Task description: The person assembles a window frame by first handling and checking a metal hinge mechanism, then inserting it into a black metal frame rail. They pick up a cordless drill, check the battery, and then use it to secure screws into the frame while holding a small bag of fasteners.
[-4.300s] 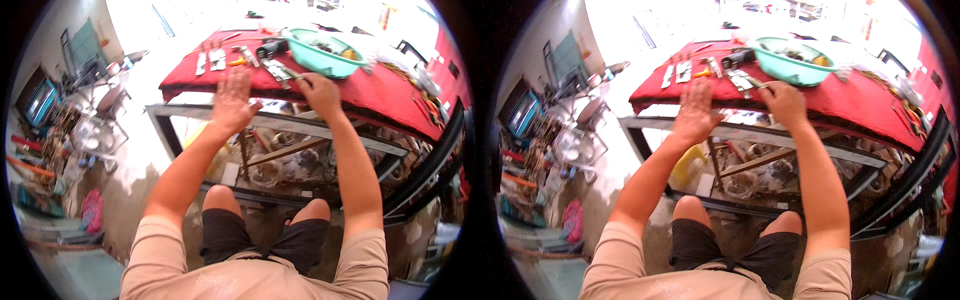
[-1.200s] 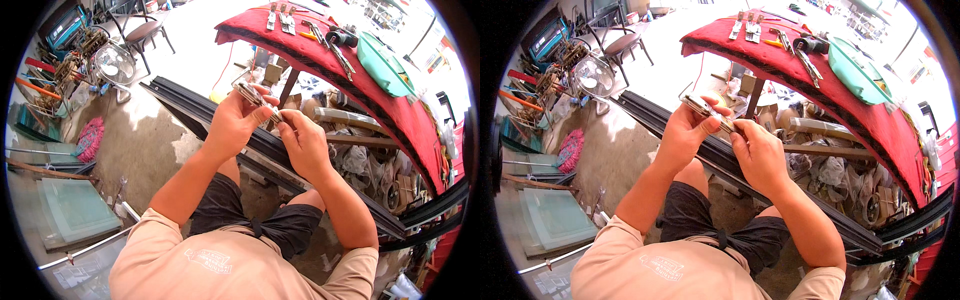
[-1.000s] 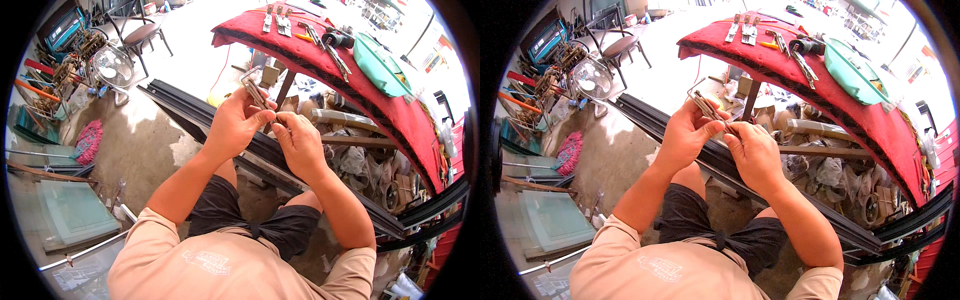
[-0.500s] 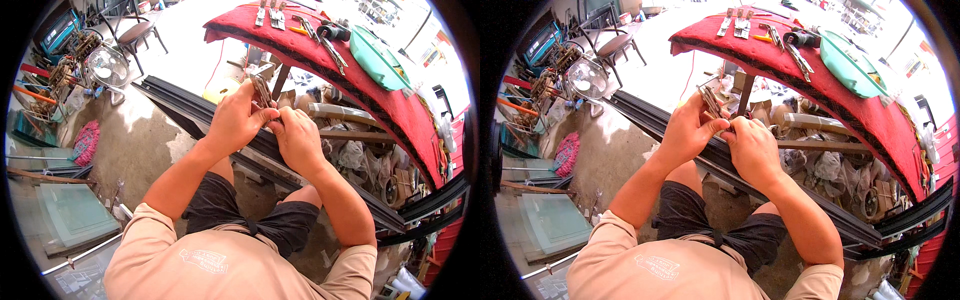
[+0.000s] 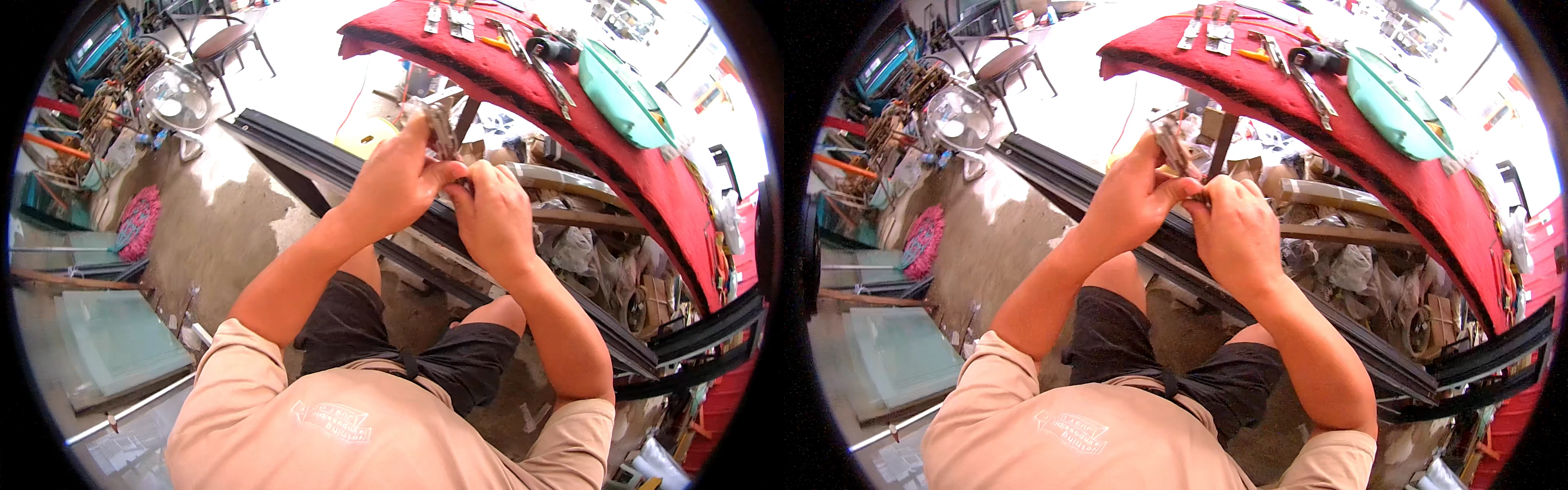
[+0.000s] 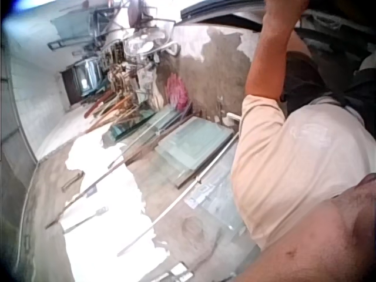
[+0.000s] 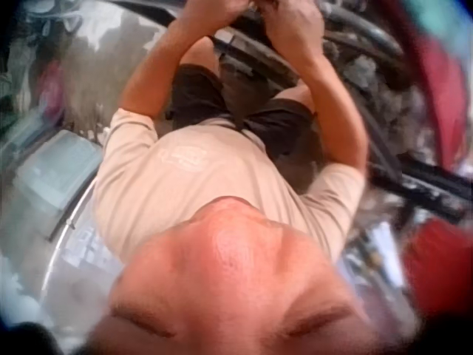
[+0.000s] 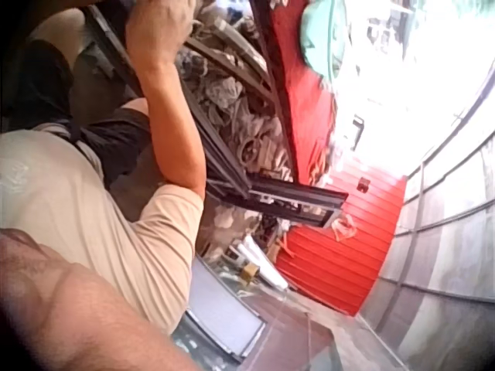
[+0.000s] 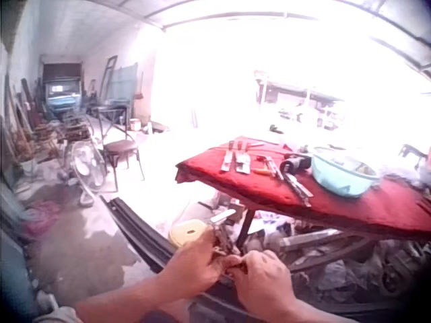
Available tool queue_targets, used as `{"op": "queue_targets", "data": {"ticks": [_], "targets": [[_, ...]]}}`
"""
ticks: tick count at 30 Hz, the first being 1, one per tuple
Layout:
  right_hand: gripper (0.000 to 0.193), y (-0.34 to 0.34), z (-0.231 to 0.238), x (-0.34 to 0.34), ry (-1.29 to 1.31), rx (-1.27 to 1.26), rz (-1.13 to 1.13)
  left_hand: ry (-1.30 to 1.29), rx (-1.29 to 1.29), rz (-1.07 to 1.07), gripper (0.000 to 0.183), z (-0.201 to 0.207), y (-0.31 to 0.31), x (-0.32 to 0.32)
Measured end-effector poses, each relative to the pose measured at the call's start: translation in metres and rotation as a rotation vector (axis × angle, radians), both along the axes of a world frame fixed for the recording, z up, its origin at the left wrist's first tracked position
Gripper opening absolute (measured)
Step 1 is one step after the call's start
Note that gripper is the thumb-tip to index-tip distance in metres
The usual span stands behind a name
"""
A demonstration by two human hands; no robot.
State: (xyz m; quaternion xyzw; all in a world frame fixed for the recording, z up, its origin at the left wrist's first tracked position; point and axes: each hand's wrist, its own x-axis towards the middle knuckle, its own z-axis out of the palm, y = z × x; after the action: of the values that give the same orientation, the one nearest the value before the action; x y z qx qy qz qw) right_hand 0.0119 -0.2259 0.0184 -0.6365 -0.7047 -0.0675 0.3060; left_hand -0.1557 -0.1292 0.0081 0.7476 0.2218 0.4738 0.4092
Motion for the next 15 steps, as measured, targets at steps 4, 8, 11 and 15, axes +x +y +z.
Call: {"op": "queue_targets", "data": {"ticks": [4,8,11,15], "targets": [[0.022,-0.001,-0.004,0.005,-0.038,0.036,-0.007,0.041,0.053,-0.035,0.038,-0.002,0.004,0.003],[0.023,0.000,-0.002,-0.001,-0.025,0.014,0.006,0.082,0.066,-0.059,0.039,-0.003,0.009,-0.003],[0.024,0.001,-0.004,0.003,-0.054,0.062,0.001,0.125,0.065,-0.063,0.042,0.001,0.008,-0.003],[0.025,0.003,-0.003,0.002,-0.075,0.050,-0.011,0.111,0.097,-0.031,0.039,-0.002,0.013,-0.001]]}}
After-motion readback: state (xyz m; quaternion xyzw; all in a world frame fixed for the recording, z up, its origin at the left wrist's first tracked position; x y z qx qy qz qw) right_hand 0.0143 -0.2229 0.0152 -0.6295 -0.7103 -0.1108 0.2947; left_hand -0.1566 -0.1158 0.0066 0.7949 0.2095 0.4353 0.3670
